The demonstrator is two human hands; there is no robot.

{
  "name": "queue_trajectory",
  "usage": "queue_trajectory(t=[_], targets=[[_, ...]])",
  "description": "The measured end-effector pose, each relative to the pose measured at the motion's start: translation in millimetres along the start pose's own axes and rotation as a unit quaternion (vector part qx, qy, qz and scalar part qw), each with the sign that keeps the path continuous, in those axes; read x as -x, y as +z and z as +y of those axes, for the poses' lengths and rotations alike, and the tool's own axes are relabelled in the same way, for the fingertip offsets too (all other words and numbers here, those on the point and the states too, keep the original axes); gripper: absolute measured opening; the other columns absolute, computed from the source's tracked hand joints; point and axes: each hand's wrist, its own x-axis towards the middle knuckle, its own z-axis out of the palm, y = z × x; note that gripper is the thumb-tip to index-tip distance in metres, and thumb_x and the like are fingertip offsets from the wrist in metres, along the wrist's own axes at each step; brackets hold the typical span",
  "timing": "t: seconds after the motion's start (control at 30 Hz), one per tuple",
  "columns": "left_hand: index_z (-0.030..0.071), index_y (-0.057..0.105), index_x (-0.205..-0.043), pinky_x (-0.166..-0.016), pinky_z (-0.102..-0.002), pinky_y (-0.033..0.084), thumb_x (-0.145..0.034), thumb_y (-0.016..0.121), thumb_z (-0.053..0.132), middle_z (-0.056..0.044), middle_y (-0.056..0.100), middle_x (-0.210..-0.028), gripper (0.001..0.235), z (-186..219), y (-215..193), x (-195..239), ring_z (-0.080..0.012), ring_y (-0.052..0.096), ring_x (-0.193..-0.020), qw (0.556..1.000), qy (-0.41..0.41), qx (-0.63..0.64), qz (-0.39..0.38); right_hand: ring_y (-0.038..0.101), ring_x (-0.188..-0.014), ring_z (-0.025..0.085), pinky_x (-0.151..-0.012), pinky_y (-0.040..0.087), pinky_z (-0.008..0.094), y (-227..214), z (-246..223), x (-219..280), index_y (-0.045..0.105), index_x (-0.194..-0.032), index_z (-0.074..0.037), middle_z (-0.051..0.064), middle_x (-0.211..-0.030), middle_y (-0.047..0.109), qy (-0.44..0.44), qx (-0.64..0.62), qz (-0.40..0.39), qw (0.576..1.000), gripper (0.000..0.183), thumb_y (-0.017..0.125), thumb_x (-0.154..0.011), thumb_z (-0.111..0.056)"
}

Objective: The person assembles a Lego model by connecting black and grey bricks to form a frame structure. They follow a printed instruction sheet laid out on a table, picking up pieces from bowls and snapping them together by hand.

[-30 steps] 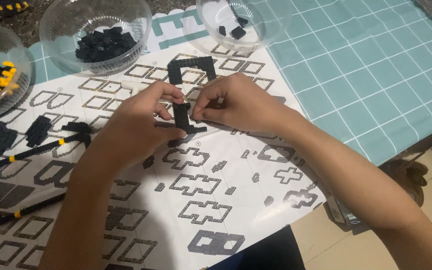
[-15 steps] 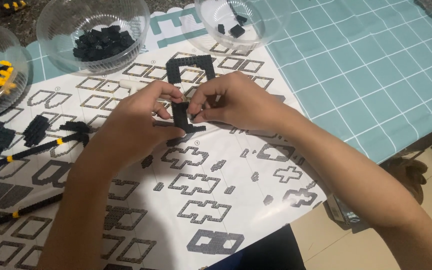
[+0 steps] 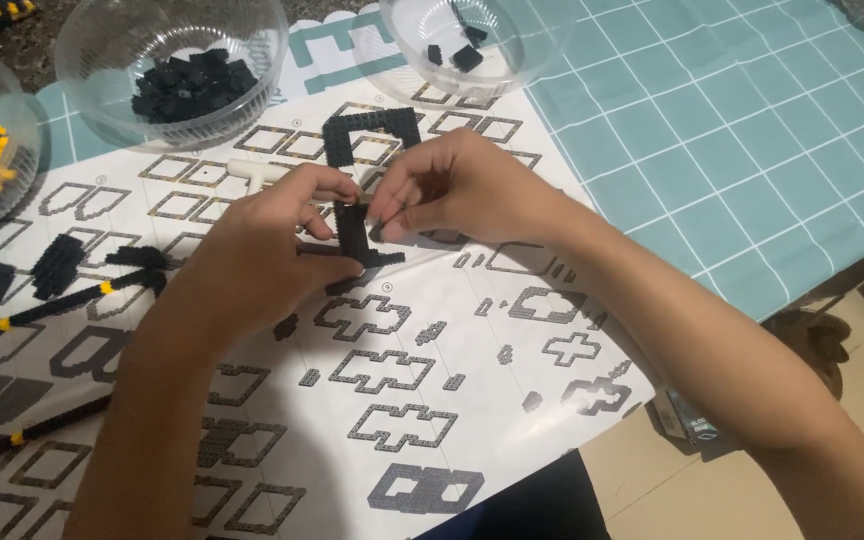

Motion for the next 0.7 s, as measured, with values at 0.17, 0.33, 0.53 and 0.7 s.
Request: queue_trajectory(t=[0.17, 0.33, 0.53, 0.7], targets=[[0.028, 0.055, -0.119, -0.075, -0.033, 0.043, -0.075, 0.072, 0.014, -0.003, 0.058, -0.095, 0.049, 1, 3, -1, -0.0198, 0.056, -0.091, 0.999, -0.041, -0.005, -0.011, 0.067, -0.072, 0.009, -0.059, 0.054, 0.017, -6, 1, 0, 0.07, -0.091, -0.005, 0.005, -0.078, 0.072, 0.026, -0.063, 0.008, 0.998, 0.015, 0.074, -0.078, -0.001], [0.019, 0.055, -0.109, -0.086, -0.039, 0.045, -0.062, 0.082, 0.009, -0.004, 0.066, -0.111, 0.055, -7, 7, -4, -0.0202, 0.06, -0.111, 0.997, 0.059, 0.01, 0.04, 0.067, -0.064, 0.014, -0.057, 0.056, 0.022, -8, -4, 2, 0.067, -0.092, 0.0, 0.01, -0.075, 0.071, 0.062, -0.096, 0.028, 0.993, 0.021, 0.07, -0.074, 0.012], [0.007, 0.054, -0.108, -0.074, -0.042, 0.054, -0.061, 0.083, 0.002, -0.01, 0.067, -0.101, 0.056, -18, 13, -6, -0.0264, 0.067, -0.095, 0.965, 0.241, -0.005, 0.102, 0.07, -0.069, 0.016, -0.065, 0.059, 0.023, -15, -4, 3, 0.067, -0.093, 0.0, 0.01, -0.078, 0.072, 0.049, -0.102, 0.01, 0.994, 0.021, 0.069, -0.075, 0.011], [0.01, 0.054, -0.108, -0.073, -0.037, 0.053, -0.061, 0.082, 0.001, -0.01, 0.064, -0.103, 0.055, -15, 14, -7, -0.0239, 0.067, -0.089, 0.969, 0.226, 0.004, 0.1, 0.071, -0.074, 0.015, -0.069, 0.061, 0.023, -18, 0, 2, 0.067, -0.094, 0.0, 0.009, -0.08, 0.071, 0.046, -0.121, 0.005, 0.992, 0.02, 0.071, -0.076, 0.007]])
